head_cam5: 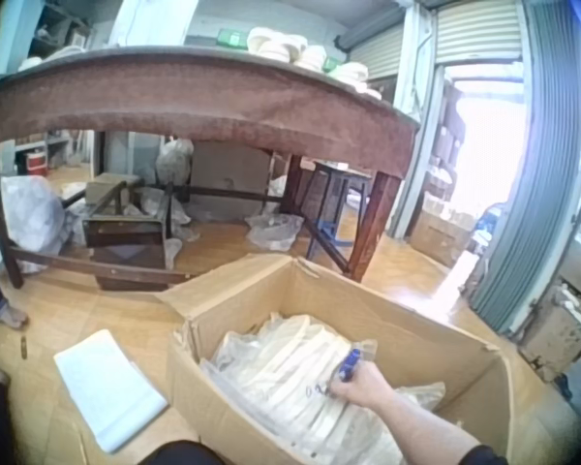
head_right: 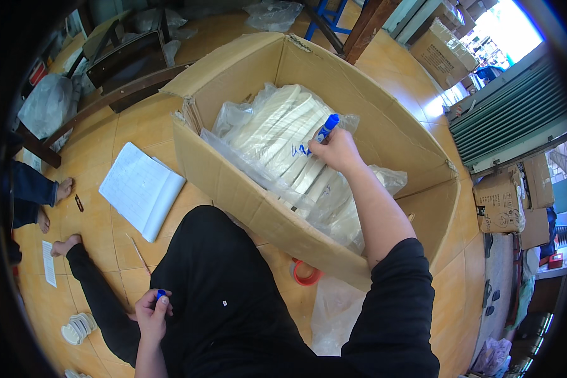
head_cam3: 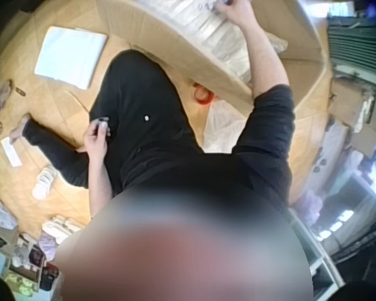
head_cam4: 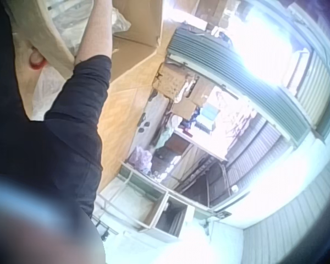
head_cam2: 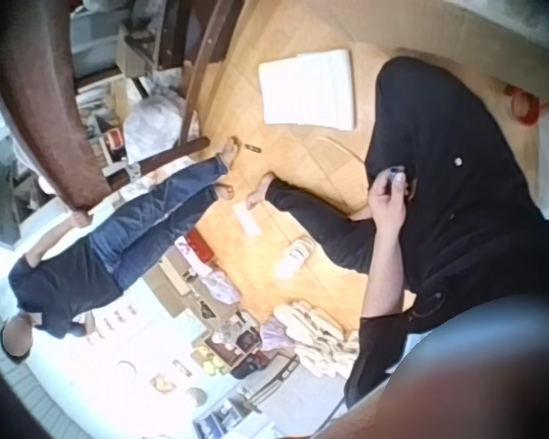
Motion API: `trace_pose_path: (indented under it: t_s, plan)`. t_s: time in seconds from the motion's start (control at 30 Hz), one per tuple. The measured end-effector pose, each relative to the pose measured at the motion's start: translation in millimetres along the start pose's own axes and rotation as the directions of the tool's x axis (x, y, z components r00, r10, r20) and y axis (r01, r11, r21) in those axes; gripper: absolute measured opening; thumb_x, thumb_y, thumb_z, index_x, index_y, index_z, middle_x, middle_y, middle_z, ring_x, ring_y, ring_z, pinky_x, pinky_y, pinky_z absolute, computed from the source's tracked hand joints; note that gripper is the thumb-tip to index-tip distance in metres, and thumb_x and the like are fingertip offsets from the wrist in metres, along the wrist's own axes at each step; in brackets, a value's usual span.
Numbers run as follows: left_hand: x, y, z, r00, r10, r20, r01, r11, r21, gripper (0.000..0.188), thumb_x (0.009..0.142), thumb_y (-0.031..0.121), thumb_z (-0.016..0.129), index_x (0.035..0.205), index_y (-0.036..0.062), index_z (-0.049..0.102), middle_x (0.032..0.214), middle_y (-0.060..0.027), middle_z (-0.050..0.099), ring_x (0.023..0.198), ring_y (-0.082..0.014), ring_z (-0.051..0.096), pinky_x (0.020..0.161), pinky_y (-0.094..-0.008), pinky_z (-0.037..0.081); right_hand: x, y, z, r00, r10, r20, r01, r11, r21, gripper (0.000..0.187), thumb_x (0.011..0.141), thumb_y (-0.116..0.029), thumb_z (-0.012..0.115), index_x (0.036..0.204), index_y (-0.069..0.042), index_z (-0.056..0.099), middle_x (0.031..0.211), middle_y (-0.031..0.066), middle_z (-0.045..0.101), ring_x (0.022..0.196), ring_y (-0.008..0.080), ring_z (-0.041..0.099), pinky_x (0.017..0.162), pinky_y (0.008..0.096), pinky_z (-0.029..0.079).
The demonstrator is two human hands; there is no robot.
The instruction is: The person sits on the floor and packs white slipper soles into a plastic bag, then places the bag into a cardboard box. The person uses a blue marker to write on the plastic bag and the box, then seals the box with yellow tape.
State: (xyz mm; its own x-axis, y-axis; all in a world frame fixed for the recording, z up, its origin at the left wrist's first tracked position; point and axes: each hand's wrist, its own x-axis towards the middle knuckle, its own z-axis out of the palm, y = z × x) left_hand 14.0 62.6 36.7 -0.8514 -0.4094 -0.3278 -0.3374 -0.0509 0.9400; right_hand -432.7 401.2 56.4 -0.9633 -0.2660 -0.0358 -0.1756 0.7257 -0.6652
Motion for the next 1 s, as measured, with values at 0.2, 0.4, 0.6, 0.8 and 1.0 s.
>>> trace_pose_path:
  t_s: [0.2, 0.4, 0.6, 0.8, 1.0]
  plan:
    - [0.1, 0.9, -2.0, 1.0, -0.003, -0.009, 0.003, 1.0, 0.004, 0.023, 0.095, 0.02, 0.068, 0.097, -0.0032, 0.067, 0.075, -0.0016, 0.06, 0.061, -0.006, 0.055, 0.056, -0.0206, 0.045, -3.5, -1.1, 1.9, 1.0, 0.008, 0.02, -0.01, 0.996, 0.086, 0.033, 0.078, -0.029, 0.078, 0.082, 0.002, 0.07, 0.072, 0.0102, 0.069, 0.065, 0.0179, 0.063, 0.064, 0.0339, 0.051]
    - [-0.3, -1.0, -1.0, 1.0, 0.0, -0.005, 0.0, 1.0, -0.005, 0.023, 0.095, 0.02, 0.068, 0.097, -0.0033, 0.067, 0.075, -0.0018, 0.061, 0.061, -0.0062, 0.055, 0.056, -0.0207, 0.045, -8.3, -7.3, -2.4, 0.994, 0.032, -0.109, -0.032, 0.999, -0.003, 0.033, 0.078, -0.029, 0.078, 0.083, 0.003, 0.07, 0.072, 0.0112, 0.069, 0.064, 0.0188, 0.063, 0.065, 0.0343, 0.052]
    - [-1.1, -1.9, -2.0, 1.0, -0.002, 0.001, 0.002, 1.0, 0.003, 0.024, 0.095, 0.02, 0.069, 0.097, -0.0032, 0.067, 0.075, -0.0016, 0.061, 0.061, -0.0061, 0.055, 0.056, -0.0204, 0.045, -7.7, -4.7, 0.2, 0.998, 0.018, -0.056, -0.019, 1.0, -0.022, 0.031, 0.079, -0.028, 0.077, 0.084, 0.002, 0.07, 0.073, 0.0083, 0.069, 0.065, 0.016, 0.063, 0.064, 0.034, 0.052]
    - [-2.8, -3.1, -3.0, 1.0, -0.004, -0.02, 0.003, 1.0, -0.016, 0.023, 0.095, 0.02, 0.068, 0.097, -0.0025, 0.067, 0.074, -0.0014, 0.061, 0.06, -0.006, 0.055, 0.056, -0.0206, 0.045, -4.1, 2.6, 3.7, 0.998, -0.005, -0.069, 0.018, 0.981, 0.191, 0.031, 0.079, -0.027, 0.078, 0.085, 0.003, 0.071, 0.074, 0.0078, 0.07, 0.068, 0.0149, 0.065, 0.066, 0.0326, 0.052]
    - [-2.7, -4.3, -3.0, 1.0, -0.008, -0.009, 0.008, 1.0, 0.003, 0.023, 0.095, 0.02, 0.068, 0.098, -0.0024, 0.067, 0.074, -0.0014, 0.06, 0.061, -0.0063, 0.055, 0.056, -0.0208, 0.046, -8.1, -0.9, 13.2, 0.998, -0.034, -0.048, 0.042, 0.981, 0.19, 0.03, 0.08, -0.026, 0.079, 0.087, 0.003, 0.071, 0.075, 0.0081, 0.07, 0.07, 0.0152, 0.066, 0.068, 0.0322, 0.053]
